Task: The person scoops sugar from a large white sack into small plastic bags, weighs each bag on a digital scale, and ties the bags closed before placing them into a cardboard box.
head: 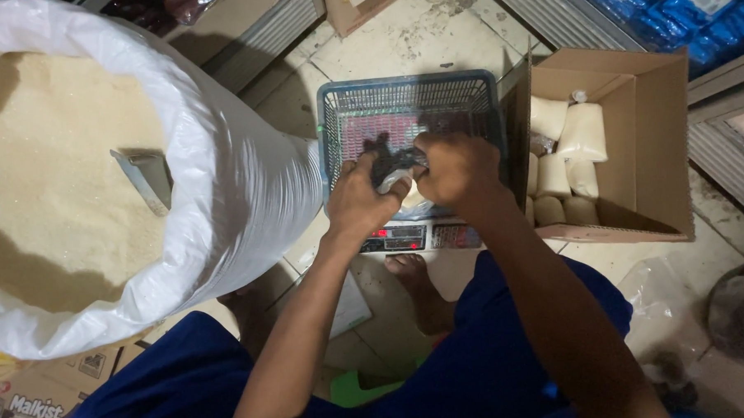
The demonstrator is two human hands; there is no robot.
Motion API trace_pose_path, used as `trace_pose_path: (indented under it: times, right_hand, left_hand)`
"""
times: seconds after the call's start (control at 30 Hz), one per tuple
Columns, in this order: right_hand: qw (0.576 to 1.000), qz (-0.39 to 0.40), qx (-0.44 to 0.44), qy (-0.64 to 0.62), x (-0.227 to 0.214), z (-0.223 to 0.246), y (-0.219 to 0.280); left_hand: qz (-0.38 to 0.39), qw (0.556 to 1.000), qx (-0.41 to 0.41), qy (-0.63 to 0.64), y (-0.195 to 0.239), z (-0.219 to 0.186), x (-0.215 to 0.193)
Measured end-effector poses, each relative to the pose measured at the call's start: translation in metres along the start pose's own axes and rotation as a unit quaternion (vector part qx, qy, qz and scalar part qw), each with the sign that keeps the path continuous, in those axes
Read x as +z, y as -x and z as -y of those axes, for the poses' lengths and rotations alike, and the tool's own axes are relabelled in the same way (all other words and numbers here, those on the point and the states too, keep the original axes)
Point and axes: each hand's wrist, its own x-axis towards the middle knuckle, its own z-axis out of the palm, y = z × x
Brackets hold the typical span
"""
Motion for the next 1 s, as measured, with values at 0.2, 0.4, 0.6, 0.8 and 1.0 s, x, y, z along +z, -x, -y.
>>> trace_pose_path:
  times: [0.2, 0.4, 0.6, 0.8, 1.0]
  right_hand:
    - [1.000, -0.008, -0.024, -0.002, 0.037, -0.009, 0.018]
    - [0.982, 0.175, 0.066, -0.023, 0.093, -0.033, 0.018]
    - [0.990, 0.132, 0.053, -0.015, 0.017, -0.009, -0.028]
    - [0.974, 0.160, -0.162, 0.010, -0.173, 0.067, -0.113]
    - [0.961, 0.141, -0.199, -0.131, -0.289, 0.205, -0.183]
  left_hand:
    - [0.028, 0.998, -0.020, -0.046, -0.017, 0.007, 0.028]
    - [0.004, 0.994, -0.037, -0.103, -0.053, 0.039, 0.057]
    - [-0.046, 0.995, 0.072, -0.052, -0.035, 0.016, 0.006]
    - [-0.116, 0.989, 0.092, 0.000, 0.075, -0.061, -0.145]
    - [-0.303, 0.937, 0.154, -0.084, 0.151, -0.057, -0.266]
